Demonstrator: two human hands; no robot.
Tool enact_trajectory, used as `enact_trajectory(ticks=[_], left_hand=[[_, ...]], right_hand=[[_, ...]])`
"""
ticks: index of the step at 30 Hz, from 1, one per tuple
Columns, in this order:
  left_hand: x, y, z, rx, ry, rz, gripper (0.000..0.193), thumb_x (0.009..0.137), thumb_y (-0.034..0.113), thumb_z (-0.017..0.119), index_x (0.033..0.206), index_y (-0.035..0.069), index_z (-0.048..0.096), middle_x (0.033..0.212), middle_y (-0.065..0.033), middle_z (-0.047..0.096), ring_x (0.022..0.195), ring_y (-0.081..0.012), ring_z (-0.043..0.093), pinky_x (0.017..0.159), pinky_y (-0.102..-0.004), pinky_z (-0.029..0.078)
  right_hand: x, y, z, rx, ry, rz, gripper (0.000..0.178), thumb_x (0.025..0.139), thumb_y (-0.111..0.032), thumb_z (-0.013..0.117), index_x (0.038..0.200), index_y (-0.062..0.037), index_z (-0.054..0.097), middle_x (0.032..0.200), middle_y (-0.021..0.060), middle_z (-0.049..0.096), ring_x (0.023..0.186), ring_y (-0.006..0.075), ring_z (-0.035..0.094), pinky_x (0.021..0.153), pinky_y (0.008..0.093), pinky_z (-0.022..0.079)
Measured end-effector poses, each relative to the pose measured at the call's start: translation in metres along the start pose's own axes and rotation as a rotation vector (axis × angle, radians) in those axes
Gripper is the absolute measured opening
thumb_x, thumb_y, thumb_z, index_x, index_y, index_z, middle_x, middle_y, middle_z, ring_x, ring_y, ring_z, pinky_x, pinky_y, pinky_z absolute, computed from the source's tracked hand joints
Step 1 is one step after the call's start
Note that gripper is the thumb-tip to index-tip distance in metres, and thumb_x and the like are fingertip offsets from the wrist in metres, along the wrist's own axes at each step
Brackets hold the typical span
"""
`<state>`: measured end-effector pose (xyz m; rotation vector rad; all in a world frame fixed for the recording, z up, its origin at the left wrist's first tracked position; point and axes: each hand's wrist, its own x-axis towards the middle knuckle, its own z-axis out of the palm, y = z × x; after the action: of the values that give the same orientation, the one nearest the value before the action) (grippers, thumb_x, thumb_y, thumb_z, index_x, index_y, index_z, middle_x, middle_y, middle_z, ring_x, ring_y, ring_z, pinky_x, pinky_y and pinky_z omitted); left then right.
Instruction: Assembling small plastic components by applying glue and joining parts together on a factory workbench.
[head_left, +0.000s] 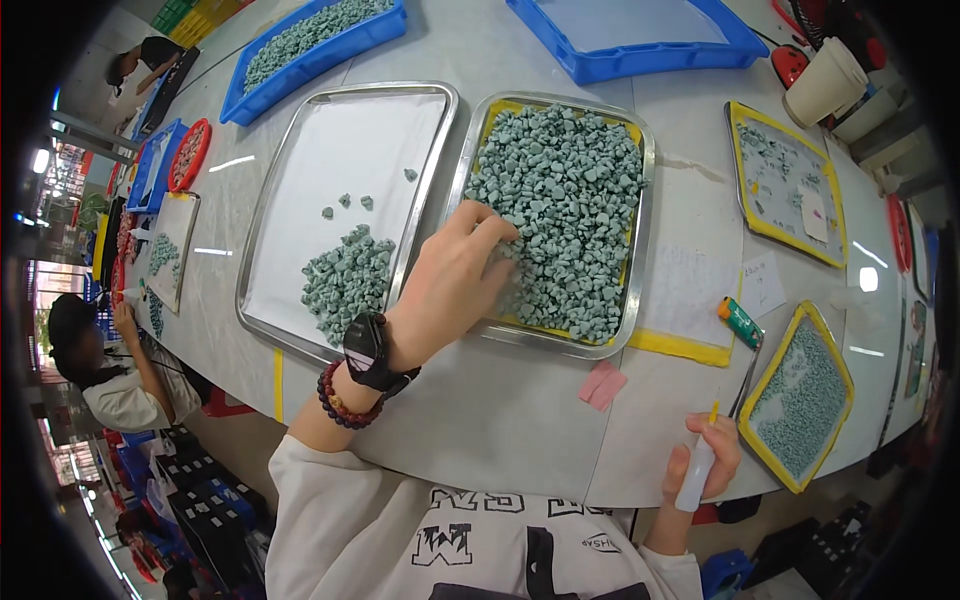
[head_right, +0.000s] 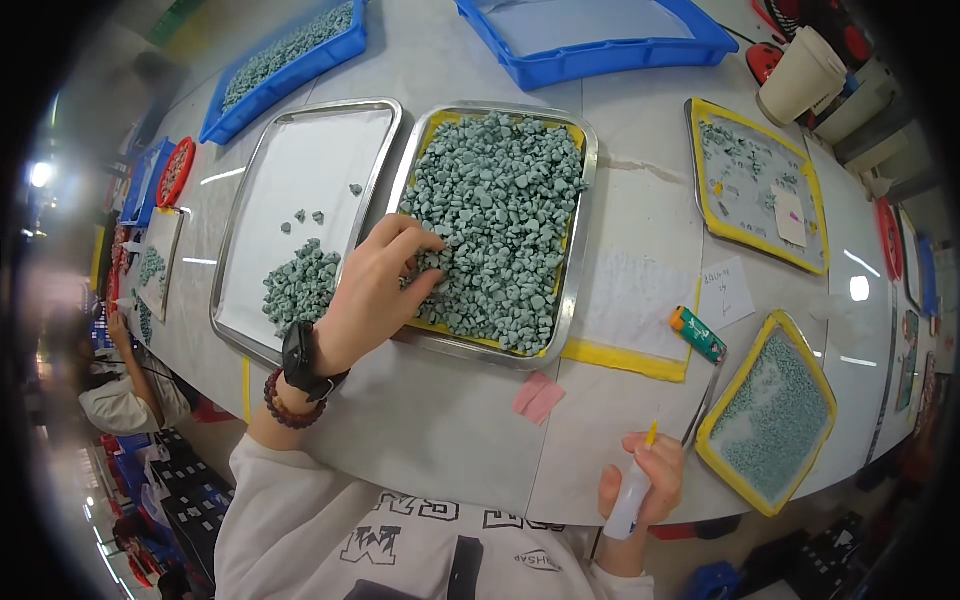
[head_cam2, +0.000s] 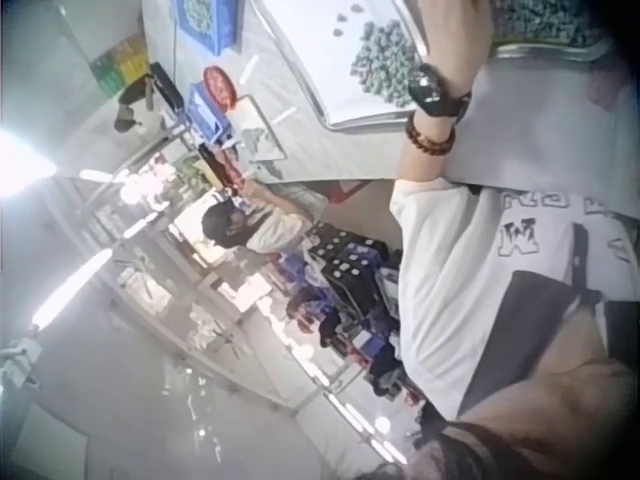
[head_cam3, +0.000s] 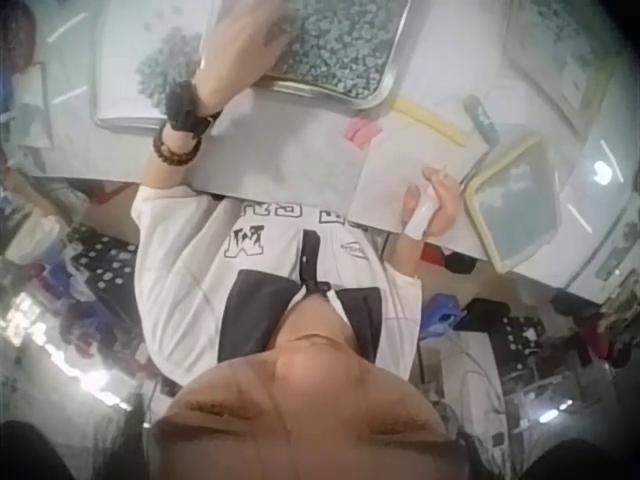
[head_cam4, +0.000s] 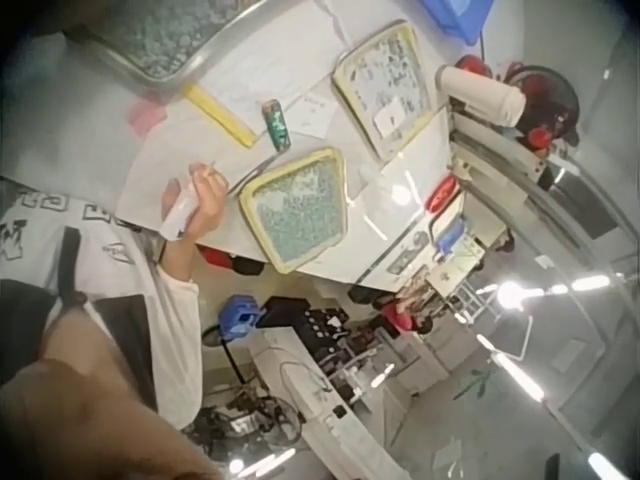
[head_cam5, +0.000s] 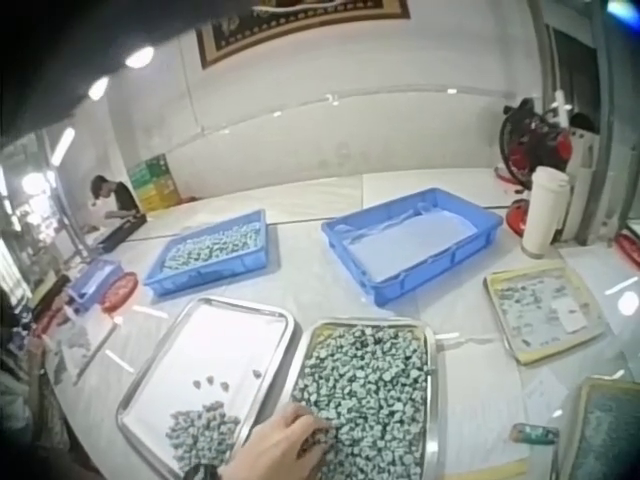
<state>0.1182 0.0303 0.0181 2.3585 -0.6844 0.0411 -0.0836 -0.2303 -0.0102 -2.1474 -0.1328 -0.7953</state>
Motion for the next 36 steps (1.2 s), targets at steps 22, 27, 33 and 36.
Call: enact_trajectory(ticks=[22, 27, 33, 36], left_hand=[[-0.068, 0.062, 0.03, -1.87, -0.62, -0.807, 0.019, 0.083, -0.003, 0.061, 0.102, -0.001, 0.061, 0.102, -0.0122, 0.061, 0.09, -0.0165, 0.06, 0.076, -0.0261, 0.049], [-0.073, 0.061, 0.04, -1.697, -0.545, -0.713, 0.023, 0.085, -0.003, 0.058, 0.109, -0.001, 0.061, 0.11, -0.014, 0.061, 0.097, -0.0155, 0.06, 0.082, -0.0266, 0.05], [-0.081, 0.059, 0.046, -1.537, -0.464, -0.571, 0.024, 0.086, -0.005, 0.056, 0.11, -0.002, 0.06, 0.109, -0.0143, 0.061, 0.095, -0.0161, 0.061, 0.084, -0.028, 0.05], [-0.083, 0.059, 0.048, -1.576, -0.419, -0.618, 0.024, 0.086, -0.006, 0.056, 0.109, -0.002, 0.061, 0.109, -0.0149, 0.061, 0.095, -0.0166, 0.061, 0.083, -0.0285, 0.05]], right_hand=[[0.017, -0.008, -0.002, 0.289, 0.228, -0.252, 0.062, 0.09, -0.06, 0.038, 0.108, -0.0016, 0.047, 0.069, 0.0108, 0.056, 0.06, 0.0234, 0.051, 0.056, 0.035, 0.043], [0.034, -0.029, 0.039, 0.565, 0.018, -0.192, 0.067, 0.09, -0.063, 0.035, 0.11, -0.0004, 0.047, 0.066, 0.0117, 0.057, 0.061, 0.0284, 0.057, 0.053, 0.0359, 0.046], [0.026, -0.031, 0.046, 0.58, -0.091, -0.077, 0.068, 0.091, -0.063, 0.031, 0.108, 0.0007, 0.048, 0.071, 0.0172, 0.062, 0.067, 0.0367, 0.064, 0.059, 0.0427, 0.053], [0.03, -0.029, 0.045, 0.563, -0.139, -0.035, 0.067, 0.091, -0.062, 0.03, 0.106, 0.0008, 0.049, 0.074, 0.0192, 0.064, 0.071, 0.0384, 0.065, 0.064, 0.0445, 0.054]])
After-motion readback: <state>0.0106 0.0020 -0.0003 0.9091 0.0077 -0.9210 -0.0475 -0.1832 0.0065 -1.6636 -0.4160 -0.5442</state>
